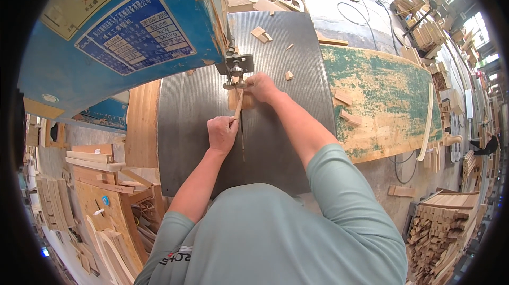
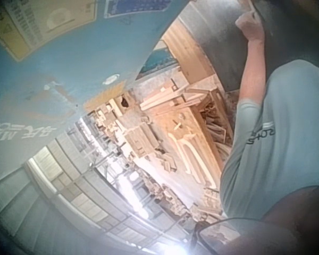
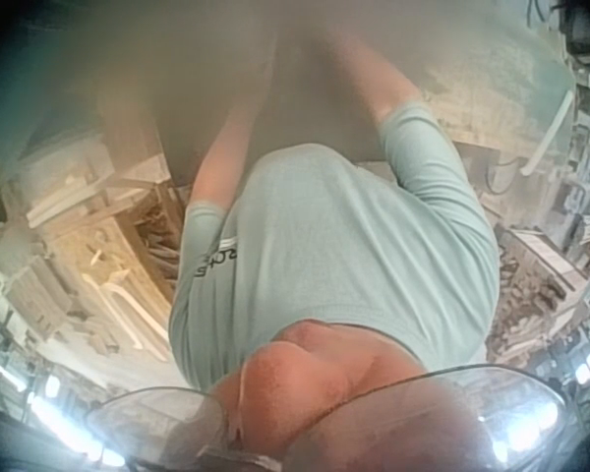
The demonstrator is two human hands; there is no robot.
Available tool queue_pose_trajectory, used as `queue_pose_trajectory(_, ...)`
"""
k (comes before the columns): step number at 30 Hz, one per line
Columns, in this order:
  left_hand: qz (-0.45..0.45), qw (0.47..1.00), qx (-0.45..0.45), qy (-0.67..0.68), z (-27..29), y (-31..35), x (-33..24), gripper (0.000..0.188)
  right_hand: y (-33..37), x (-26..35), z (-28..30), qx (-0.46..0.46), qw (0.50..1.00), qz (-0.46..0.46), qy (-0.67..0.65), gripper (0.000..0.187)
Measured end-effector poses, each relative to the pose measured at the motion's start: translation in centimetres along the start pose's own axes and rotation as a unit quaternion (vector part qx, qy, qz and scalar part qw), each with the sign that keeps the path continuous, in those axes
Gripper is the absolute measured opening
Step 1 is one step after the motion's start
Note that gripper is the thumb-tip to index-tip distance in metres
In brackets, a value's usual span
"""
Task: The person sands small curved wood pieces using a band saw and then holds the pieces against larger curved wood components on a workbench to verify their fit.
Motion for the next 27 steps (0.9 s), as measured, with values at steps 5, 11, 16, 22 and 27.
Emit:
queue_pose_trajectory(5,-0.010,1.000,-0.010,0.005,0.1,-0.5,-0.4,0.012,-0.4,0.4,0.0,0.022,1.000,-0.004,0.005,0.015)
queue_pose_trajectory(11,-0.010,1.000,-0.012,0.006,-0.1,-0.8,-0.6,0.011,-0.8,0.7,0.4,0.010,0.999,0.023,0.043,0.012)
queue_pose_trajectory(16,-0.007,1.000,-0.013,0.017,-0.5,-1.0,-0.4,0.010,-1.1,0.5,0.3,0.006,0.999,0.020,0.041,0.012)
queue_pose_trajectory(22,0.012,1.000,0.015,0.005,-1.2,-0.9,0.7,0.009,-1.9,-0.3,-0.3,0.012,1.000,0.014,0.023,0.016)
queue_pose_trajectory(27,-0.011,1.000,0.005,0.018,-1.1,-2.0,-0.3,0.009,-2.8,-2.7,-1.0,-0.015,0.998,-0.002,-0.064,0.016)
Point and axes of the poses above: each hand's wrist, its own y-axis away from the middle knuckle, its own z-axis out of the back of the hand, x = y × z, the point moved 9 cm from there along -y, towards the middle knuckle, and after that the axes turned 11 degrees about -x, right-handed, at the moved point
